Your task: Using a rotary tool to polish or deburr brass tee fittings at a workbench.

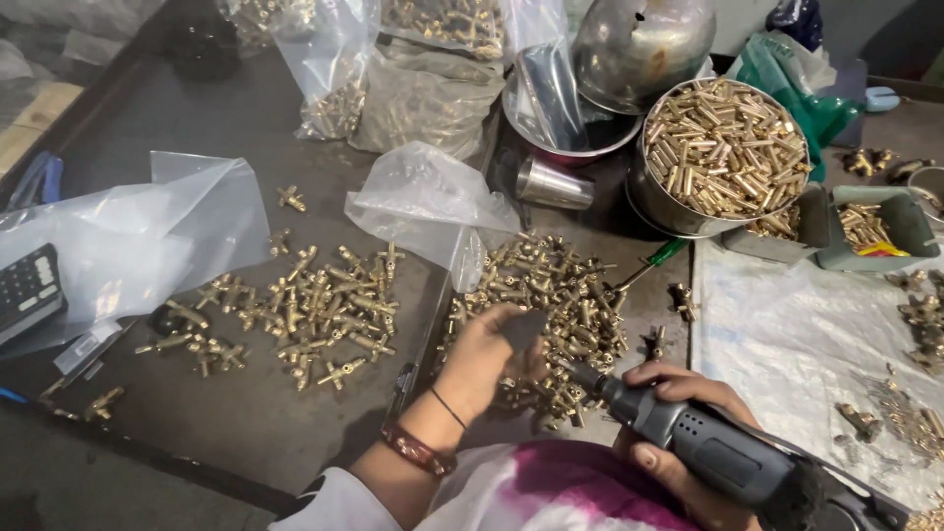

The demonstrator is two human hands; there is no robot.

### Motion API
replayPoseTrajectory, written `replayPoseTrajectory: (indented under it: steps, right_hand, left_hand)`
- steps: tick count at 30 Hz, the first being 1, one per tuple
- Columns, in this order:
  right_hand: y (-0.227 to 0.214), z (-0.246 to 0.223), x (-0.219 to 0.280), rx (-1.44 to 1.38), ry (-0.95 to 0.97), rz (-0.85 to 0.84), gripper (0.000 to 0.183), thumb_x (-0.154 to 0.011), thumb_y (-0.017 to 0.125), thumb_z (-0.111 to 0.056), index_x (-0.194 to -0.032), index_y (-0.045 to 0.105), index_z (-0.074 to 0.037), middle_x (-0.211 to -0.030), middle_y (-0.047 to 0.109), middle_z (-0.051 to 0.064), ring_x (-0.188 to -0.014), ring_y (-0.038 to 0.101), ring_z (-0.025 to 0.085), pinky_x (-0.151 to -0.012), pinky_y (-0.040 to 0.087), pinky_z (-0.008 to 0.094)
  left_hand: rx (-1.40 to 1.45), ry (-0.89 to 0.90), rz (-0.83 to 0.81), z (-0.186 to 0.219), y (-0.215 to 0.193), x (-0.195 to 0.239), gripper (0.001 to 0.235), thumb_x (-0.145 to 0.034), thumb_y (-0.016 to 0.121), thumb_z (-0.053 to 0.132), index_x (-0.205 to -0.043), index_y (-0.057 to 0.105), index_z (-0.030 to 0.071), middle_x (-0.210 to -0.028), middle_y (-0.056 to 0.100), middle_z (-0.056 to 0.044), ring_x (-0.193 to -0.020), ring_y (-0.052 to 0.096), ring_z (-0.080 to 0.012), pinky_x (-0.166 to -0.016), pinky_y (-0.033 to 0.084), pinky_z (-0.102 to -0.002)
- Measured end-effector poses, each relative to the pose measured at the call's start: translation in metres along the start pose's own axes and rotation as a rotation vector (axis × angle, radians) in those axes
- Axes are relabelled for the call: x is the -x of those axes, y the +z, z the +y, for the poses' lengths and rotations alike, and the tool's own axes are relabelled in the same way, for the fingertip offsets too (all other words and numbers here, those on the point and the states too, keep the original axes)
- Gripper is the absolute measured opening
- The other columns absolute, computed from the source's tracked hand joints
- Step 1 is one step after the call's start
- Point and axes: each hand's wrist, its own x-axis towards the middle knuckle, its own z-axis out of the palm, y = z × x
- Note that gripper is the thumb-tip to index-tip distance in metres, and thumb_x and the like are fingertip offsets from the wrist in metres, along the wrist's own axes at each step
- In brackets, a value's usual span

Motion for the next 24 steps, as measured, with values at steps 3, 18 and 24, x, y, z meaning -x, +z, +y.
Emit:
replayPoseTrajectory:
  steps: [3,18,24]
  right_hand:
    - [0.003,-0.004,-0.001,-0.024,0.027,-0.044,0.049,-0.080,0.077,0.006,-0.123,0.057,-0.004,-0.132,0.059,0.027,-0.087,0.077,0.028,-0.077,0.065,0.041]
    - [-0.001,-0.007,0.004,-0.037,0.037,-0.213,0.045,-0.084,0.077,0.005,-0.123,0.056,-0.002,-0.132,0.059,0.027,-0.091,0.077,0.027,-0.080,0.065,0.040]
    - [0.001,-0.011,0.004,-0.061,0.069,-0.184,0.047,-0.083,0.076,0.004,-0.124,0.053,-0.003,-0.133,0.057,0.027,-0.091,0.077,0.029,-0.081,0.063,0.042]
  left_hand:
    - [0.146,-0.042,0.030,-0.024,0.007,0.011,0.012,-0.098,0.060,0.016,-0.098,0.059,0.004,-0.071,0.062,-0.003,-0.053,0.060,-0.0142,-0.044,0.045,-0.026]
    - [0.115,-0.127,0.120,0.026,0.045,0.048,0.031,-0.099,0.049,0.020,-0.084,0.068,0.001,-0.058,0.051,-0.002,-0.041,0.043,-0.0100,-0.036,0.029,-0.027]
    - [0.110,-0.004,0.138,0.028,0.059,0.055,0.034,-0.100,0.045,0.024,-0.085,0.067,0.003,-0.063,0.051,0.001,-0.041,0.039,-0.0073,-0.037,0.027,-0.024]
